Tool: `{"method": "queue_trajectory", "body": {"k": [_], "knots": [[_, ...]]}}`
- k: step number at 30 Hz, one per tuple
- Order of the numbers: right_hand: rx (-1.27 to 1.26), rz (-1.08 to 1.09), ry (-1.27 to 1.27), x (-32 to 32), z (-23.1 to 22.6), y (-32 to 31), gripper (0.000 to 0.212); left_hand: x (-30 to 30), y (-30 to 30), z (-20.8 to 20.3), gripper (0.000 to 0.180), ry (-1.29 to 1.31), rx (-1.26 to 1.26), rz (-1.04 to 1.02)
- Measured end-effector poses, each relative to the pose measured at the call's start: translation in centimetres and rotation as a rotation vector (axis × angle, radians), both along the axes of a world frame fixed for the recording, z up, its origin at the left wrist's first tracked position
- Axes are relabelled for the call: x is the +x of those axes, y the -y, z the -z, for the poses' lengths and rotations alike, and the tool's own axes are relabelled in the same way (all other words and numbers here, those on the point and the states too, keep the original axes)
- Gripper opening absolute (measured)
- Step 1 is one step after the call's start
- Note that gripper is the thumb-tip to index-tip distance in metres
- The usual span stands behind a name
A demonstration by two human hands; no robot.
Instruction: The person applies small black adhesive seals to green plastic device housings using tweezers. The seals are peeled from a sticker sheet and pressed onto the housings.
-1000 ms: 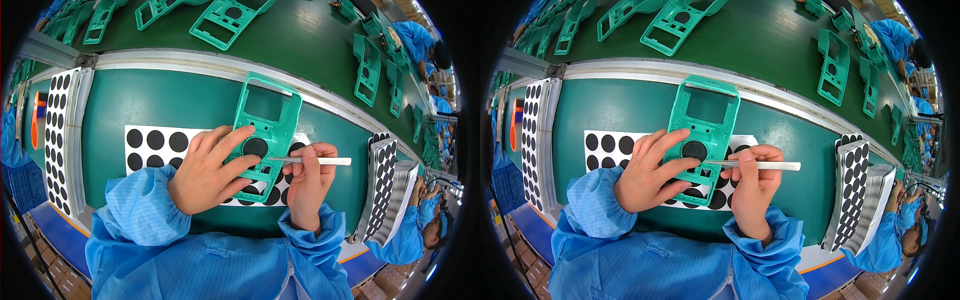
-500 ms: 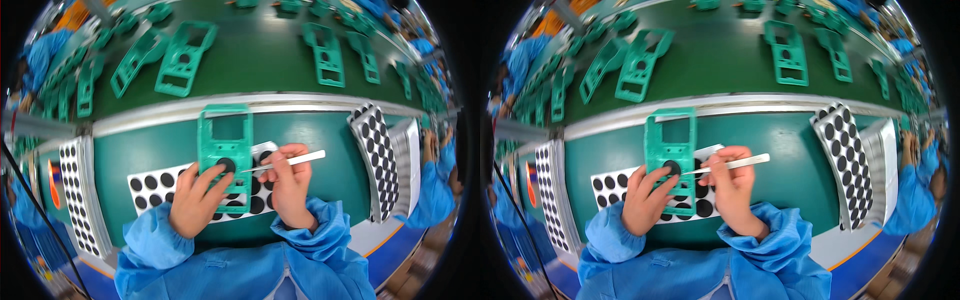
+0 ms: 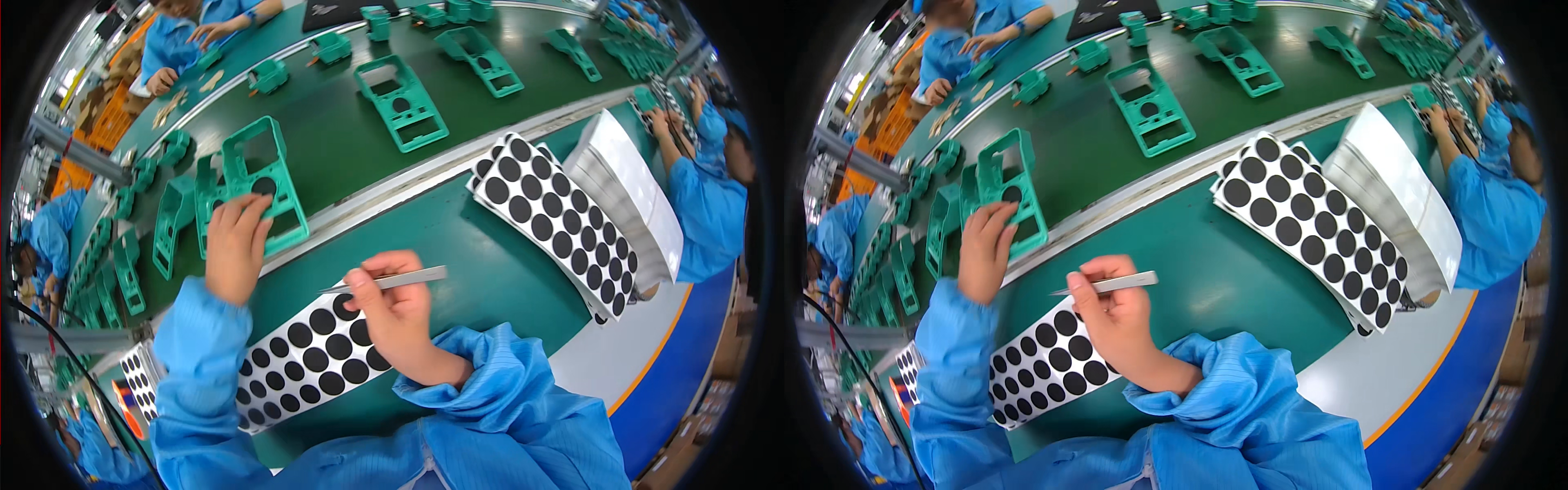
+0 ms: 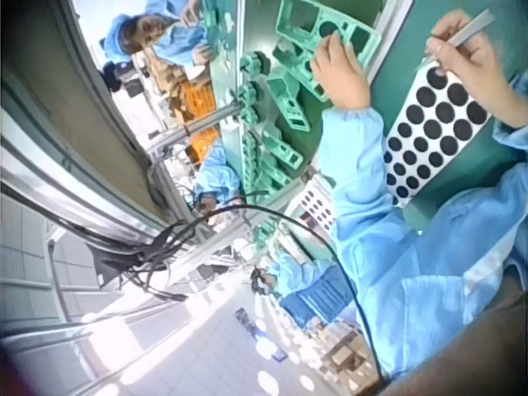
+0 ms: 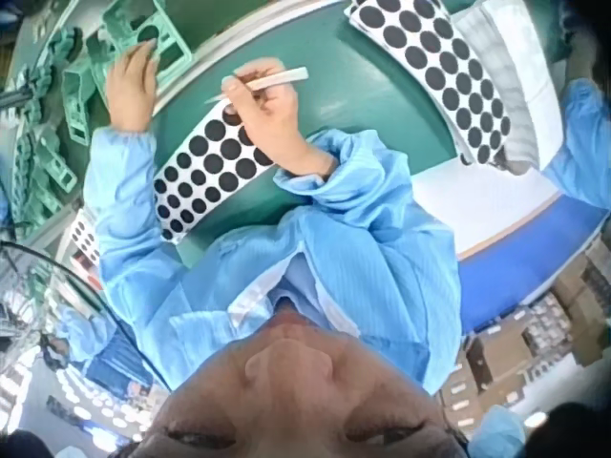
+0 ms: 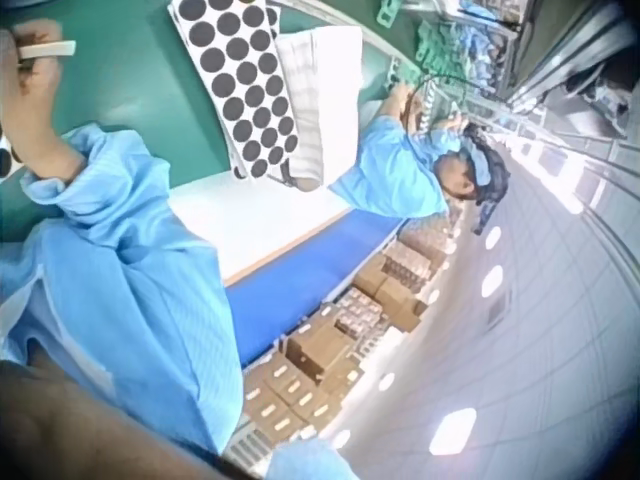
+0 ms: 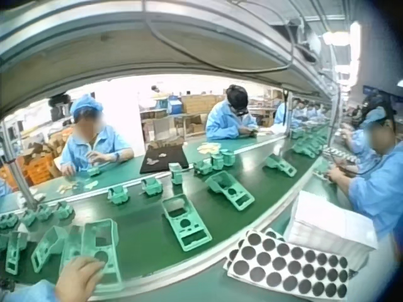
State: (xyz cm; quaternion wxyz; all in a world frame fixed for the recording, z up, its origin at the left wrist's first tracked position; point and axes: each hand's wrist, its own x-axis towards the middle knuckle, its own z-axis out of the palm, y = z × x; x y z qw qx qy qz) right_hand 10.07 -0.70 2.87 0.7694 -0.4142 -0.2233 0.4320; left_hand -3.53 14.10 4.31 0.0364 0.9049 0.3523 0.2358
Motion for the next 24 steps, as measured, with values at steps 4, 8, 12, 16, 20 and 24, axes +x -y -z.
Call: {"method": "queue_trajectory", "body": {"k": [4, 8, 12, 16, 20, 24], "knots": [[-0.03, -0.058, 0.141, 0.5, 1.5, -0.5, 0.015, 3.7, -6.1, 5.8, 0.029, -0.012, 0.068, -0.07], [-0.044, 0.016, 0.205, 0.7, 1.2, -0.8, 0.013, 5.2, -7.3, 6.9, 0.038, -0.007, 0.058, -0.092], [-0.052, -0.019, 0.318, 1.0, 1.4, -1.1, 0.01, 2.3, -3.3, 1.2, 0.042, -0.068, -0.024, -0.073], [-0.037, -0.137, 0.379, 0.8, 1.0, -0.6, 0.012, -3.2, 1.6, -2.2, 0.044, -0.227, -0.157, 0.02], [-0.159, -0.43, 0.315, -0.1, 0.6, 0.4, 0.016, -9.3, 7.3, -3.3, 0.046, -0.269, -0.338, -0.061], [-0.195, -0.644, 0.342, -1.1, 0.5, 1.0, 0.016, -11.2, 13.0, -2.1, 0.043, -0.175, -0.424, -0.029]]}}
